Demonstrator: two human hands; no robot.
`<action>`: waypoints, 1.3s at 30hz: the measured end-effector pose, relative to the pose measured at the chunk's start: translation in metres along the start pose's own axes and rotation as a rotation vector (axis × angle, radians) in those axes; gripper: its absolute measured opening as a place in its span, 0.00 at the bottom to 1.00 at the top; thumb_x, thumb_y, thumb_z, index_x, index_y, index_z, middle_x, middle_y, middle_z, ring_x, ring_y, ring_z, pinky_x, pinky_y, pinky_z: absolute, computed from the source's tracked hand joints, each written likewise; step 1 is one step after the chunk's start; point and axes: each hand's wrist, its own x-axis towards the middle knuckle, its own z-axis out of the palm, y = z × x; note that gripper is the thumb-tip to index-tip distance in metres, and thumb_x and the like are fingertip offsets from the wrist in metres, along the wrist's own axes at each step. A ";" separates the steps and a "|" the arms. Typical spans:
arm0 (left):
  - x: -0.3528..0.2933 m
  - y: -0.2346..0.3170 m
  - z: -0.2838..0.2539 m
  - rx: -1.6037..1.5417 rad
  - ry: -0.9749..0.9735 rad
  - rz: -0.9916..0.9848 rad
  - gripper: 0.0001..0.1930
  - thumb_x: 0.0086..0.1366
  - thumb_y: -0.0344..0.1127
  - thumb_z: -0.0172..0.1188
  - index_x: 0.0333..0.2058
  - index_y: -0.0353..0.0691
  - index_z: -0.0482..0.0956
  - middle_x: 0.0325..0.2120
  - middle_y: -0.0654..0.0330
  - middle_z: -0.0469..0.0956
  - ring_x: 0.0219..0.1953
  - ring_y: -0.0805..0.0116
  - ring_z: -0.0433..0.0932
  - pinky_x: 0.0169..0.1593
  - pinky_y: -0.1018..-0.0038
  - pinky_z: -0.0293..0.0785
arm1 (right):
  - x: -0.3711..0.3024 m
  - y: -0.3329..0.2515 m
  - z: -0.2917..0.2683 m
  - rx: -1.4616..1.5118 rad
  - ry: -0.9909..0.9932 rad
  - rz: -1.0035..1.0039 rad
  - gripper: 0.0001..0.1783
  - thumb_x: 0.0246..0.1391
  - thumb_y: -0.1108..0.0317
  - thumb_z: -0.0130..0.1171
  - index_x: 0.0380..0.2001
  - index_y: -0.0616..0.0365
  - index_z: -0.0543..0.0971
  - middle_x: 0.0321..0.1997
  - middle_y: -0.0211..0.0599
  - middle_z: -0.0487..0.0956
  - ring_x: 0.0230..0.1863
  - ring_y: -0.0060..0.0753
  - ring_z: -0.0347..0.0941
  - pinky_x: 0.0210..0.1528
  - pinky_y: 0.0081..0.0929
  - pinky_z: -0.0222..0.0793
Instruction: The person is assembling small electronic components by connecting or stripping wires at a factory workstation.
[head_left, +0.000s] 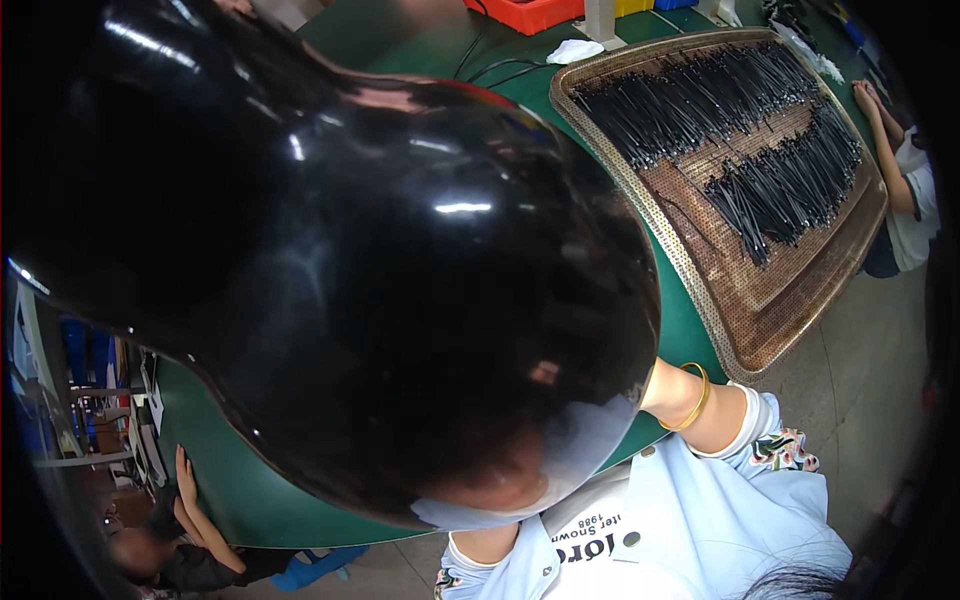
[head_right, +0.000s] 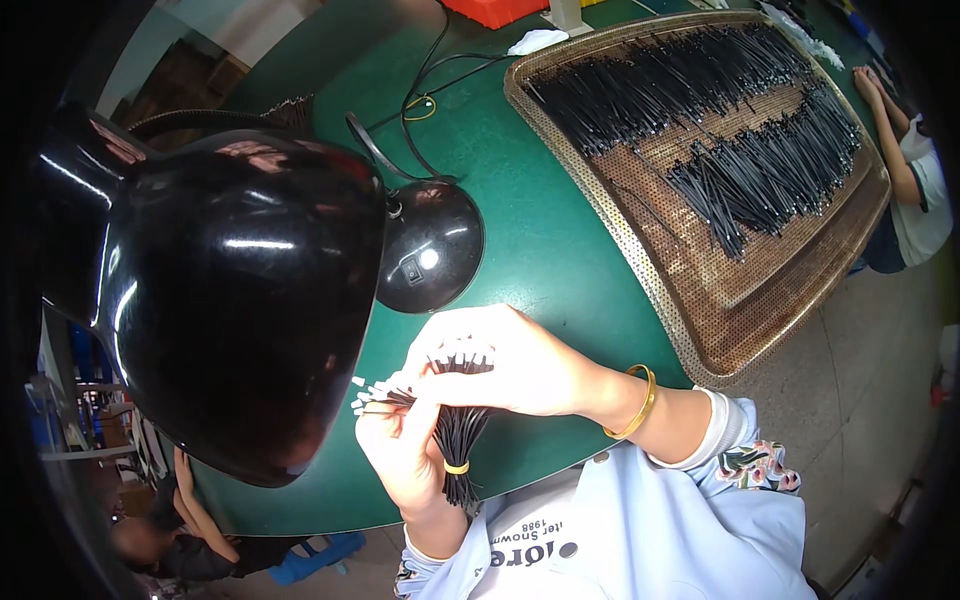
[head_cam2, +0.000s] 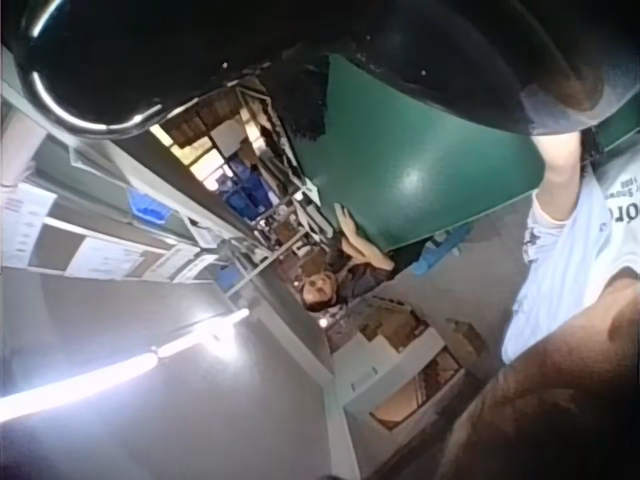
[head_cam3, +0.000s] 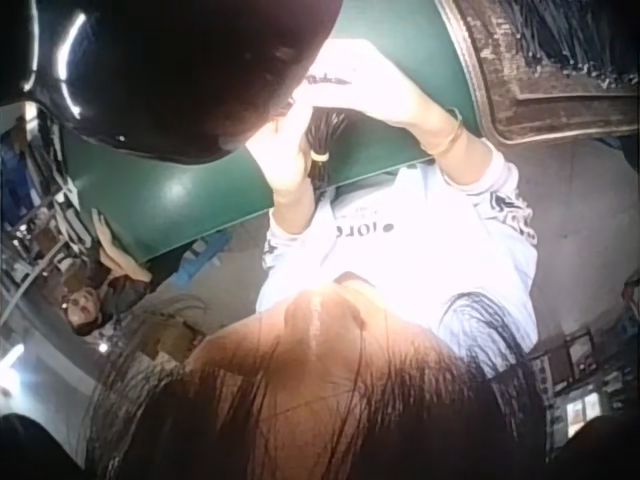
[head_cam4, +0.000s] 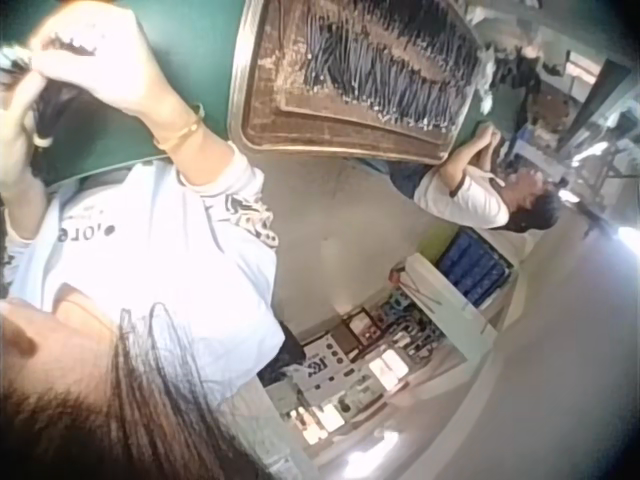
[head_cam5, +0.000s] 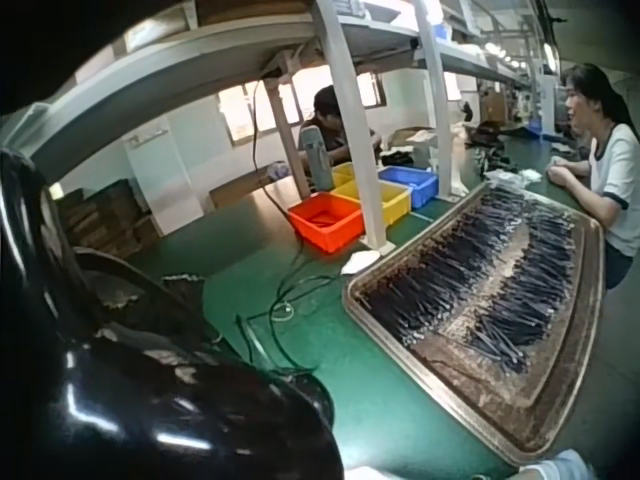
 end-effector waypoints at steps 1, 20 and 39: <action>0.000 -0.002 -0.002 0.000 -0.003 -0.002 0.11 0.45 0.19 0.51 0.32 0.25 0.68 0.29 0.55 0.71 0.31 0.71 0.70 0.41 0.79 0.63 | 0.000 -0.002 0.001 0.000 0.003 0.000 0.08 0.40 0.72 0.54 0.26 0.63 0.72 0.26 0.31 0.71 0.30 0.18 0.65 0.34 0.16 0.61; 0.000 0.001 0.002 0.081 0.028 0.053 0.09 0.46 0.19 0.50 0.30 0.24 0.69 0.27 0.54 0.71 0.30 0.72 0.70 0.38 0.81 0.63 | 0.001 0.000 0.000 0.008 -0.001 0.032 0.11 0.41 0.71 0.53 0.31 0.63 0.71 0.30 0.32 0.71 0.33 0.18 0.65 0.37 0.17 0.61; -0.002 0.004 0.000 -0.001 0.055 -0.029 0.07 0.46 0.19 0.49 0.28 0.28 0.68 0.25 0.57 0.70 0.26 0.74 0.68 0.33 0.82 0.62 | 0.000 0.000 -0.002 0.069 0.002 0.079 0.07 0.44 0.72 0.49 0.27 0.65 0.72 0.26 0.33 0.71 0.29 0.19 0.66 0.34 0.16 0.62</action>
